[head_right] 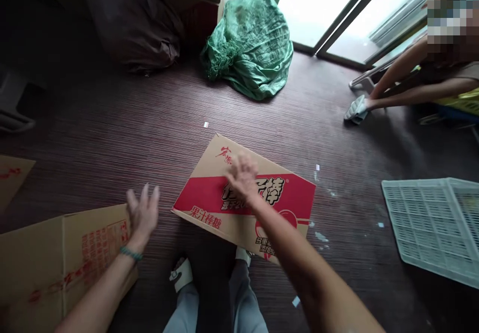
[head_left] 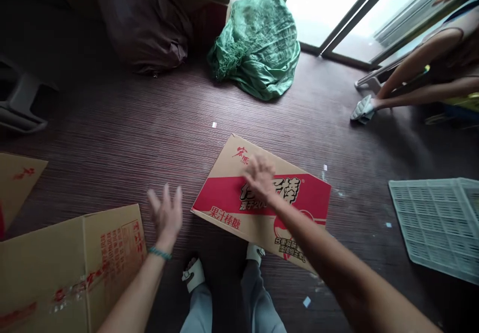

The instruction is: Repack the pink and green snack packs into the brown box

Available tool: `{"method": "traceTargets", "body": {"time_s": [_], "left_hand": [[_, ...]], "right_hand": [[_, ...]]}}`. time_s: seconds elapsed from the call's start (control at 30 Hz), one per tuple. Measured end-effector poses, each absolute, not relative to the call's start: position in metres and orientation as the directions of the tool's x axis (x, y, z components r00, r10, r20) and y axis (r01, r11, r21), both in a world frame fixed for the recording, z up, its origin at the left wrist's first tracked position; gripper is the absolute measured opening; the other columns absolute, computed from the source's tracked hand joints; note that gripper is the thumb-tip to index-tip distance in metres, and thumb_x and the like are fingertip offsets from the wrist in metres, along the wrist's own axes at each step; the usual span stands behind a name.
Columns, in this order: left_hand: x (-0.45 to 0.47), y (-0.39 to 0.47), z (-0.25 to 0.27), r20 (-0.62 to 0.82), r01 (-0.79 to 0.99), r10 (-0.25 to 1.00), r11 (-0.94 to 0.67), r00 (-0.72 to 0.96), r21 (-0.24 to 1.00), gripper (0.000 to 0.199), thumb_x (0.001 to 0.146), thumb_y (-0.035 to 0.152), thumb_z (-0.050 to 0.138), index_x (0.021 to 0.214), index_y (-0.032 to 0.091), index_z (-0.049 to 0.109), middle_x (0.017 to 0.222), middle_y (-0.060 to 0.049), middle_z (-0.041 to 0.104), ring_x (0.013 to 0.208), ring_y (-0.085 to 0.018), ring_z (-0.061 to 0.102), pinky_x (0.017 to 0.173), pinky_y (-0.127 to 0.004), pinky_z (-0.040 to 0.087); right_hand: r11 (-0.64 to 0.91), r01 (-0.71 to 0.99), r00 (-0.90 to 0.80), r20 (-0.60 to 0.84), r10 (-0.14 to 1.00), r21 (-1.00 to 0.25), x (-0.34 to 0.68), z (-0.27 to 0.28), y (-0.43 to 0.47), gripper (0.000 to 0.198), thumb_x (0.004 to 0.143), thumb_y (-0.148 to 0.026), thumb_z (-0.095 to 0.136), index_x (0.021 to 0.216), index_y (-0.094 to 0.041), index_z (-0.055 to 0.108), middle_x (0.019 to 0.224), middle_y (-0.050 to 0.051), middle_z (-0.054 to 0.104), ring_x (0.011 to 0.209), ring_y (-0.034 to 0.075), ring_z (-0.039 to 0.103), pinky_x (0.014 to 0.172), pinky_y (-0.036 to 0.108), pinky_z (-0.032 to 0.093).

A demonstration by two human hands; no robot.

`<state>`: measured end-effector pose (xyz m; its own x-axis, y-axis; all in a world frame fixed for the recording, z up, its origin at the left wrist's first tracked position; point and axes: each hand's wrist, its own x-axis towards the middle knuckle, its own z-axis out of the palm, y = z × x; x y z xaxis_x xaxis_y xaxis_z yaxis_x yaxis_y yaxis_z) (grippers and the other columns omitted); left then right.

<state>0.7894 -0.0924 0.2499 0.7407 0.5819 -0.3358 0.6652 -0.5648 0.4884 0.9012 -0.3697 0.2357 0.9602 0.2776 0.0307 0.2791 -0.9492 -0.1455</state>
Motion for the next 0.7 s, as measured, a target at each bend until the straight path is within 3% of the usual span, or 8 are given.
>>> {"method": "traceTargets", "body": {"time_s": [0.03,0.1,0.17,0.23,0.33,0.5,0.7], "left_hand": [[0.809,-0.111,0.248,-0.268,0.548,0.485,-0.649,0.832,0.527,0.071,0.090,0.063,0.019,0.146,0.022,0.033,0.158,-0.014,0.012,0.145,-0.031,0.013,0.116,-0.047,0.022],[0.839,-0.140,0.242,-0.280,0.441,0.342,-0.744,0.897,0.503,0.070,0.089,0.063,0.026,0.145,0.021,0.033,0.152,-0.018,0.030,0.140,-0.031,0.029,0.112,-0.046,0.030],[0.854,-0.157,0.233,-0.363,0.477,0.337,-0.767,0.869,0.430,0.076,0.087,0.067,0.029,0.143,0.017,0.035,0.133,-0.023,0.053,0.124,-0.033,0.050,0.100,-0.047,0.042],[0.857,-0.162,0.226,-0.398,0.514,0.371,-0.780,0.839,0.357,0.082,0.084,0.073,0.027,0.139,0.013,0.040,0.111,-0.024,0.066,0.104,-0.035,0.063,0.087,-0.047,0.048],[0.851,-0.160,0.222,-0.346,0.478,0.372,-0.825,0.862,0.303,0.082,0.083,0.075,0.021,0.127,0.013,0.050,0.094,-0.022,0.070,0.089,-0.036,0.067,0.077,-0.045,0.049],[0.835,-0.157,0.219,-0.247,0.431,0.370,-0.860,0.896,0.275,0.077,0.083,0.075,0.019,0.108,0.014,0.060,0.089,-0.020,0.071,0.086,-0.034,0.067,0.075,-0.041,0.048],[0.758,-0.137,0.202,-0.121,0.415,0.397,-0.861,0.910,0.295,0.068,0.089,0.067,0.021,0.122,0.018,0.054,0.093,-0.016,0.071,0.087,-0.032,0.067,0.076,-0.039,0.048]], "right_hand": [[-0.985,0.121,0.993,-0.003,0.122,-0.122,0.915,0.235,-0.395,0.071,0.093,-0.063,0.027,0.147,-0.018,0.031,0.147,0.017,0.034,0.139,0.032,0.015,0.110,0.058,0.005],[-0.993,0.015,1.000,0.002,0.015,-0.118,0.934,0.230,-0.434,0.074,0.092,-0.064,0.023,0.147,-0.015,0.030,0.143,0.019,0.039,0.135,0.034,0.022,0.107,0.060,0.004],[-0.995,0.004,0.998,0.069,-0.003,-0.102,0.941,0.223,-0.451,0.076,0.091,-0.066,0.022,0.146,-0.015,0.033,0.136,0.018,0.045,0.127,0.032,0.031,0.107,0.057,0.007],[-0.998,0.005,0.988,0.153,-0.005,-0.068,0.941,0.217,-0.453,0.079,0.089,-0.070,0.023,0.143,-0.014,0.035,0.130,0.017,0.049,0.119,0.030,0.038,0.106,0.053,0.012],[-0.999,-0.009,0.979,0.204,-0.016,-0.033,0.940,0.210,-0.447,0.079,0.087,-0.072,0.028,0.137,-0.012,0.040,0.125,0.016,0.052,0.114,0.029,0.041,0.103,0.049,0.019],[-0.999,-0.039,0.973,0.228,-0.040,-0.006,0.929,0.219,-0.440,0.072,0.088,-0.071,0.029,0.120,-0.009,0.050,0.116,0.017,0.054,0.107,0.028,0.042,0.098,0.047,0.023],[-0.998,0.015,0.950,0.313,-0.006,-0.063,0.844,0.254,-0.418,0.077,0.086,-0.072,0.029,0.123,-0.007,0.047,0.118,0.018,0.051,0.110,0.027,0.038,0.100,0.047,0.020]]}}
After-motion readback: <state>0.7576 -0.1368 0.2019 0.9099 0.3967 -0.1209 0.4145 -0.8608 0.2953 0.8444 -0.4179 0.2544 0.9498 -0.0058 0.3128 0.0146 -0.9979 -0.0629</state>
